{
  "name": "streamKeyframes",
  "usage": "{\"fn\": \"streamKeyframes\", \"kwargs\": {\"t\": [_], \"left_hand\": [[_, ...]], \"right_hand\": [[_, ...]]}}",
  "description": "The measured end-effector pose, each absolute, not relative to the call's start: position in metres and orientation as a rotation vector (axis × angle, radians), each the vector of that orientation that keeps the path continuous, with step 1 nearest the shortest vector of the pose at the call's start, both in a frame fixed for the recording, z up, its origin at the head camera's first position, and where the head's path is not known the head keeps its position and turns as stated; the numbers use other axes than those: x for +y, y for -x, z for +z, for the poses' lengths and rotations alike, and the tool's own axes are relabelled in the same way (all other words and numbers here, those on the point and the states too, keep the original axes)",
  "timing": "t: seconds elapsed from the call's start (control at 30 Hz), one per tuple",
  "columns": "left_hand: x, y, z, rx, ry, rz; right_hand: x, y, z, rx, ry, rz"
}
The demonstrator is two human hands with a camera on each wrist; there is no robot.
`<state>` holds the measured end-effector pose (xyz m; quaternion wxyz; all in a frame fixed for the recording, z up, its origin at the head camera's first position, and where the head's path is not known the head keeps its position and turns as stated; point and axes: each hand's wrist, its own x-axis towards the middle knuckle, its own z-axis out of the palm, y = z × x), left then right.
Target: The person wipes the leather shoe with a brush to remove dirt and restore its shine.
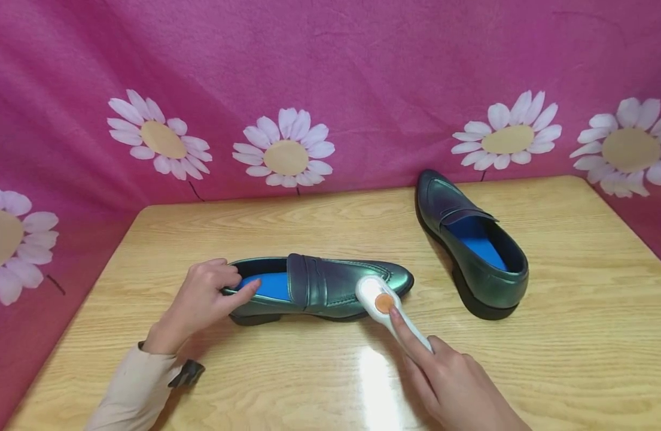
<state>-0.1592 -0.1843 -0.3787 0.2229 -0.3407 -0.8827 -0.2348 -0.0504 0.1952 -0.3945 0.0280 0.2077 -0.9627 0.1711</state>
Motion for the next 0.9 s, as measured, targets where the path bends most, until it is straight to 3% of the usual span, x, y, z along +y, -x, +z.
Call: {"fn": "streamKeyframes", "kwargs": {"t": [0.27,0.57,0.9], "left_hand": [[-0.181,0.159,-0.38,-2.422,0.969,-0.76],[-0.178,0.15,-0.379,-2.397,0.978,-0.808],[-0.176,0.15,-0.377,-2.46,0.917,-0.771]], "right_hand": [[0.204,0.06,-0.391,-3.064,-0.424,0.546],[0.186,0.05,-0.402,-3.02,-0.758,0.725],[0.197,0.061,-0.396,-2.961,-0.4,0.59]]}}
